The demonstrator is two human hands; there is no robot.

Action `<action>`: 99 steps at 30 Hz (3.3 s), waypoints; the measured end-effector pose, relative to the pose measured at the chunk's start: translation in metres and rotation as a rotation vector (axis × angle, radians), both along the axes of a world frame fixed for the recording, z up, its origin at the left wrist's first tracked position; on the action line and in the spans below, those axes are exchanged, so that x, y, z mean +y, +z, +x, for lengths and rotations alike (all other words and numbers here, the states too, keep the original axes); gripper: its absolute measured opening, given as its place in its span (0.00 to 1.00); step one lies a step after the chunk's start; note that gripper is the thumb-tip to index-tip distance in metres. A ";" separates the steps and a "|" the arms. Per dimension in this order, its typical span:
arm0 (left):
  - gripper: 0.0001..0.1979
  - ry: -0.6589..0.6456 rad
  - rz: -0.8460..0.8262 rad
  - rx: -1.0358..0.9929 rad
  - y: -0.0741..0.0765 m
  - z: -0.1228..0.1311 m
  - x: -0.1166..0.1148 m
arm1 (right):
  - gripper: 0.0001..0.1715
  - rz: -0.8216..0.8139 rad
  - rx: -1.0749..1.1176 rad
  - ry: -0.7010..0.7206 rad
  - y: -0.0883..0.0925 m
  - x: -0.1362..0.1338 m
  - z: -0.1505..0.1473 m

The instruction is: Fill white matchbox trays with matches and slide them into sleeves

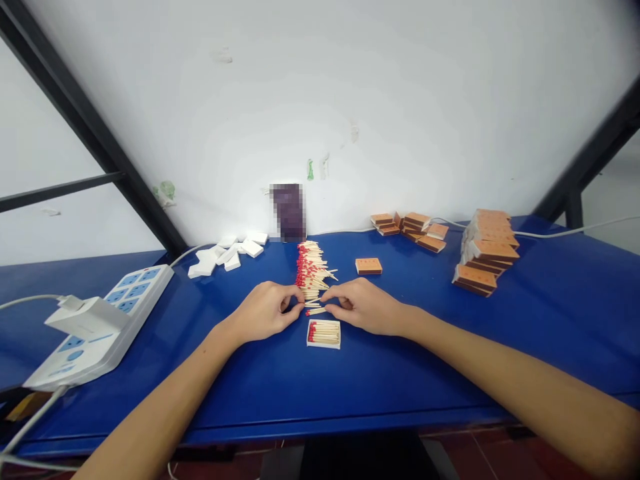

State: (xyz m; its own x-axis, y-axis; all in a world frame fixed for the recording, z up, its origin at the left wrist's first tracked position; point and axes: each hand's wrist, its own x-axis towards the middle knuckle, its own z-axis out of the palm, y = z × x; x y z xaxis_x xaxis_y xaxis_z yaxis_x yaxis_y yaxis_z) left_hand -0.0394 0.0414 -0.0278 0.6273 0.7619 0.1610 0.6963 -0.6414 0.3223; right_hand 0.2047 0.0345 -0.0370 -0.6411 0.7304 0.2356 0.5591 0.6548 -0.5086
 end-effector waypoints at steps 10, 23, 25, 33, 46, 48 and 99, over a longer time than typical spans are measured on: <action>0.08 -0.011 -0.024 -0.029 -0.001 0.006 -0.004 | 0.16 -0.031 0.007 -0.024 0.000 -0.001 -0.001; 0.06 0.007 -0.006 -0.033 0.002 -0.002 0.000 | 0.22 0.001 -0.009 -0.014 -0.001 0.000 0.000; 0.06 -0.003 -0.008 -0.022 0.002 -0.002 -0.001 | 0.21 0.007 -0.008 -0.007 -0.001 -0.001 0.001; 0.08 -0.003 -0.004 -0.002 0.001 -0.001 0.000 | 0.17 0.004 -0.010 0.007 -0.001 0.000 0.001; 0.09 -0.013 0.028 0.036 0.004 -0.002 -0.002 | 0.17 0.016 -0.038 0.027 0.000 -0.001 0.002; 0.09 -0.016 0.019 0.035 0.004 -0.001 -0.002 | 0.16 0.010 -0.040 0.030 0.002 -0.001 0.002; 0.10 -0.045 -0.024 0.056 0.007 0.010 -0.009 | 0.13 -0.008 -0.036 -0.010 -0.002 0.000 -0.001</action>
